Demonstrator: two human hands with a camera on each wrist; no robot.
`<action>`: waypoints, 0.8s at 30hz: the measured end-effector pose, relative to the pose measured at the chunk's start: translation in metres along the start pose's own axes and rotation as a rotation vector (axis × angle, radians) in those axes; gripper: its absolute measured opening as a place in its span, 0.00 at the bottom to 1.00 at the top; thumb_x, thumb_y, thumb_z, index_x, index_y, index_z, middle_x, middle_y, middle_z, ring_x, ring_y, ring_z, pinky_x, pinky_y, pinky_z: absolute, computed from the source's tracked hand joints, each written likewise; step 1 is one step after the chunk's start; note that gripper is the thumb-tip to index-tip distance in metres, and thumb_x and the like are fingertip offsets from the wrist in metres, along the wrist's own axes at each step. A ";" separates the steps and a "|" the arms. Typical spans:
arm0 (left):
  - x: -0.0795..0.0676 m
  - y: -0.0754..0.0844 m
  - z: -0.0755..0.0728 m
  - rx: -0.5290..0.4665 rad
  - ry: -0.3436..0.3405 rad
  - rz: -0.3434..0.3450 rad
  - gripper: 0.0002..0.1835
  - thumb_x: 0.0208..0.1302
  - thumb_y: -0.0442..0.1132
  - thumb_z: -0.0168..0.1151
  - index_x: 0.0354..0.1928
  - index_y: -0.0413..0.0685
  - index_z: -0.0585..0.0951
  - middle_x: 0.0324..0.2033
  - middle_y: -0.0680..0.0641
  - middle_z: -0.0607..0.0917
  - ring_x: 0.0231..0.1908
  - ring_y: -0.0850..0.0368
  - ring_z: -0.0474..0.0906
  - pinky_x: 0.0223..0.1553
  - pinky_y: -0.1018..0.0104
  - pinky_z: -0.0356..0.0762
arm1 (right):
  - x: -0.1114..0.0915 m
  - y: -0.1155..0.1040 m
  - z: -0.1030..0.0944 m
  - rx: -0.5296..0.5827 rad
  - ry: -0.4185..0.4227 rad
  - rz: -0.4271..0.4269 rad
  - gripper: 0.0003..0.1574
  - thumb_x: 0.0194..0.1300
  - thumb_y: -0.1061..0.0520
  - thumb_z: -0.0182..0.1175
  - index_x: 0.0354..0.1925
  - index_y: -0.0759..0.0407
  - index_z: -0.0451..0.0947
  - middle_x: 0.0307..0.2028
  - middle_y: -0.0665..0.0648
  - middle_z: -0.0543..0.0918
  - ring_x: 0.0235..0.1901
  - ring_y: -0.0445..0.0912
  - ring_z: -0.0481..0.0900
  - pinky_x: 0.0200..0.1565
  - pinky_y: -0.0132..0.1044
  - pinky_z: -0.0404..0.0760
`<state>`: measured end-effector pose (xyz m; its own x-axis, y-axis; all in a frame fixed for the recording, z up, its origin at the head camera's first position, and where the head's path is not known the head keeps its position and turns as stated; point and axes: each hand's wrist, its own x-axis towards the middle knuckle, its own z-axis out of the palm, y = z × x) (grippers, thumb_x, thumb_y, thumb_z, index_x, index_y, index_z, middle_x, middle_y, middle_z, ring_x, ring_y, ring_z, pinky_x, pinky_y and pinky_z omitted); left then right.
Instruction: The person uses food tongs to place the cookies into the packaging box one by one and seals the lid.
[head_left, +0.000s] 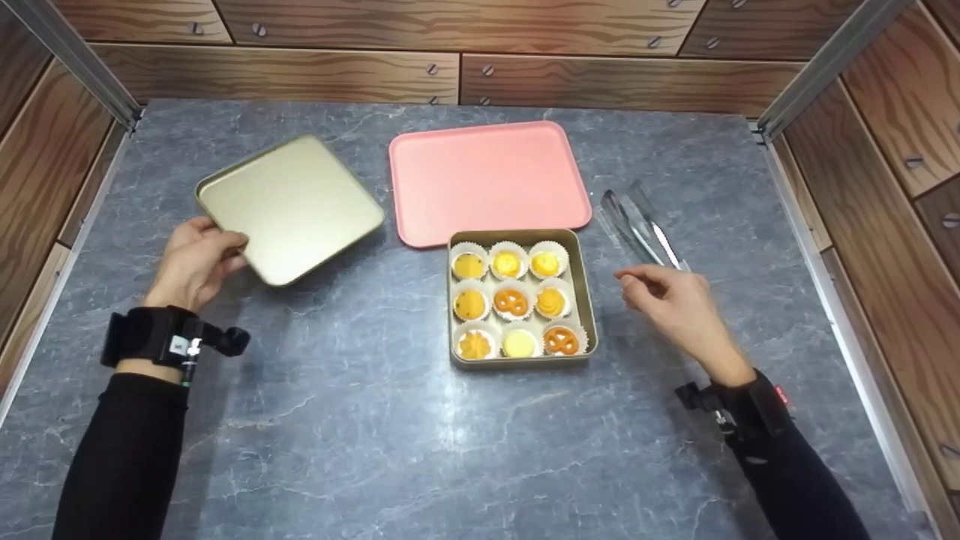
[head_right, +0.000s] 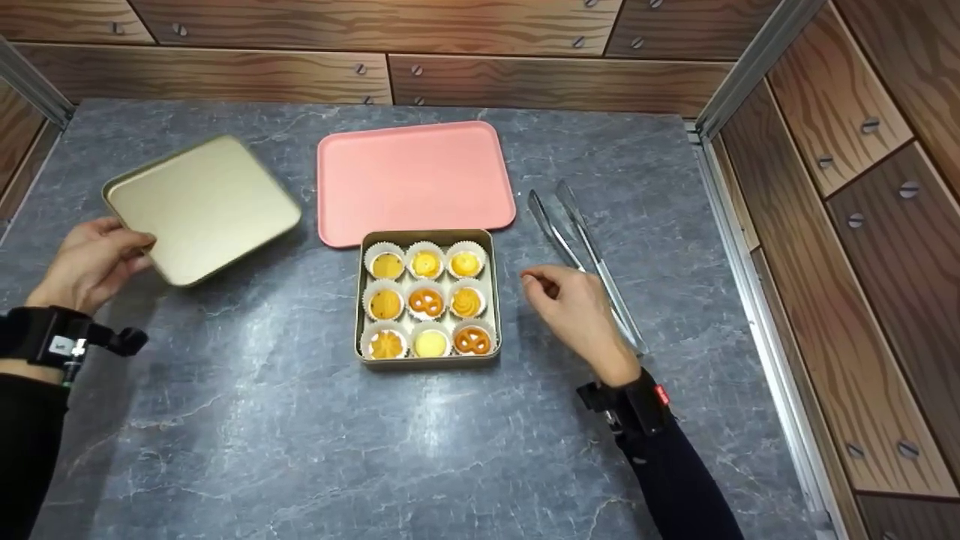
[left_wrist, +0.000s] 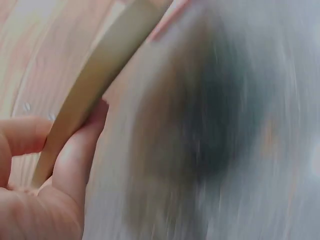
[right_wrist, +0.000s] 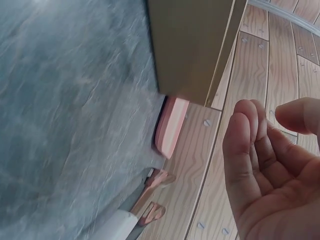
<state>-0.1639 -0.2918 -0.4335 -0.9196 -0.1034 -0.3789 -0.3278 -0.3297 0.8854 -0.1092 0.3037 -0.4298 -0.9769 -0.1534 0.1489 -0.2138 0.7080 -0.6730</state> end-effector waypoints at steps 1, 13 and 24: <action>-0.001 0.000 0.007 -0.043 -0.012 0.015 0.21 0.67 0.16 0.54 0.56 0.40 0.64 0.39 0.46 0.82 0.33 0.57 0.82 0.33 0.70 0.87 | 0.001 -0.002 0.000 0.024 -0.013 0.003 0.14 0.73 0.59 0.60 0.49 0.62 0.89 0.29 0.53 0.88 0.29 0.40 0.85 0.31 0.22 0.80; -0.025 -0.013 0.110 0.040 0.037 0.340 0.26 0.64 0.16 0.51 0.63 0.37 0.72 0.48 0.39 0.83 0.39 0.51 0.84 0.36 0.64 0.89 | 0.018 -0.027 0.010 0.372 -0.132 0.080 0.20 0.79 0.57 0.56 0.55 0.73 0.82 0.32 0.64 0.85 0.32 0.49 0.88 0.39 0.37 0.90; -0.045 -0.033 0.175 0.508 -0.015 0.909 0.19 0.65 0.20 0.57 0.58 0.34 0.79 0.50 0.35 0.88 0.44 0.41 0.89 0.44 0.56 0.90 | 0.052 -0.059 0.012 0.540 -0.192 0.196 0.32 0.84 0.46 0.47 0.60 0.75 0.76 0.45 0.69 0.85 0.43 0.52 0.87 0.50 0.39 0.88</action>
<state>-0.1498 -0.1122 -0.3984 -0.8667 -0.1019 0.4883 0.4410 0.3008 0.8456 -0.1475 0.2456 -0.3914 -0.9704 -0.2124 -0.1149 0.0489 0.2931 -0.9548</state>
